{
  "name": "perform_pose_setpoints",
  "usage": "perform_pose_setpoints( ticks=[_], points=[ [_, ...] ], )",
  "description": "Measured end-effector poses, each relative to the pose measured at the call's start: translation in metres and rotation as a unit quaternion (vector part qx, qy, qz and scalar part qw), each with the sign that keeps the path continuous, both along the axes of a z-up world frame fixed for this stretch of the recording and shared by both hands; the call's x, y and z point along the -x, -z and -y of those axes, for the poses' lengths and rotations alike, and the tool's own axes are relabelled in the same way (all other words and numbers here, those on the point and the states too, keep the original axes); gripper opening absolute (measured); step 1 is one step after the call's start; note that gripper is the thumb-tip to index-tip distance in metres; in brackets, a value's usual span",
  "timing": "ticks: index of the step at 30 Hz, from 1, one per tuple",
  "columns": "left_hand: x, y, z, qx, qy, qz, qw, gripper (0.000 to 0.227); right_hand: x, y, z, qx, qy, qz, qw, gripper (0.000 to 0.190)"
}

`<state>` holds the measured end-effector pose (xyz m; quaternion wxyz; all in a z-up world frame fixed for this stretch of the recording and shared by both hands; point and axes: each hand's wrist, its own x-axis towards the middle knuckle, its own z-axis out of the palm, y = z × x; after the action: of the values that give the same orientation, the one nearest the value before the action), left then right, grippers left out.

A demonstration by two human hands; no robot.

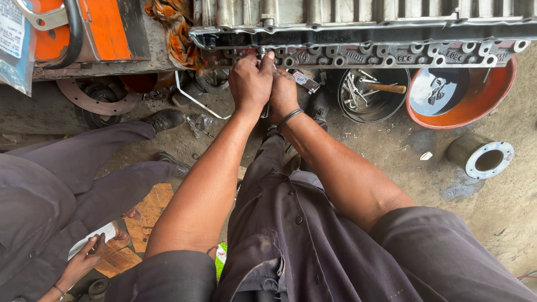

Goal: The person applies a white sealant from a tube onto the surface of an engine component, smoothing it with a piece of cloth.

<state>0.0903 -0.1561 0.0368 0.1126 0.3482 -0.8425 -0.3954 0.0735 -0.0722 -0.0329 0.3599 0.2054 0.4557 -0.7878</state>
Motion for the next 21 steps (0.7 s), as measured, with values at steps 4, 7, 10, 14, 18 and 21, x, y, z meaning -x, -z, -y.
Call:
perform_pose_setpoints(
  ticks=[4, 7, 10, 14, 18, 21],
  points=[
    [-0.002, 0.001, 0.004, 0.006, -0.003, 0.025, 1.0, 0.054, -0.005, 0.006, 0.002, 0.025, 0.002, -0.002, 1.0, 0.024],
    [-0.001, 0.003, 0.008, 0.016, 0.0, 0.011, 1.0, 0.051, -0.004, 0.013, 0.005, 0.047, 0.007, -0.006, 0.999, 0.024],
    [-0.007, 0.008, 0.008, 0.047, 0.001, 0.002, 0.999, 0.047, -0.007, 0.02, 0.003, 0.028, -0.026, -0.028, 0.999, 0.026],
    [-0.015, 0.013, 0.011, 0.032, 0.016, 0.074, 0.997, 0.046, -0.012, 0.019, 0.0, -0.012, -0.063, -0.005, 0.998, 0.023],
    [-0.034, 0.016, 0.021, -0.08, 0.029, 0.064, 0.994, 0.039, -0.013, -0.001, -0.02, 0.044, -0.171, -0.006, 0.984, 0.022],
    [-0.062, 0.013, 0.028, -0.29, 0.019, -0.059, 0.955, 0.028, -0.004, -0.028, -0.04, 0.042, -0.313, -0.127, 0.94, 0.031]
  ],
)
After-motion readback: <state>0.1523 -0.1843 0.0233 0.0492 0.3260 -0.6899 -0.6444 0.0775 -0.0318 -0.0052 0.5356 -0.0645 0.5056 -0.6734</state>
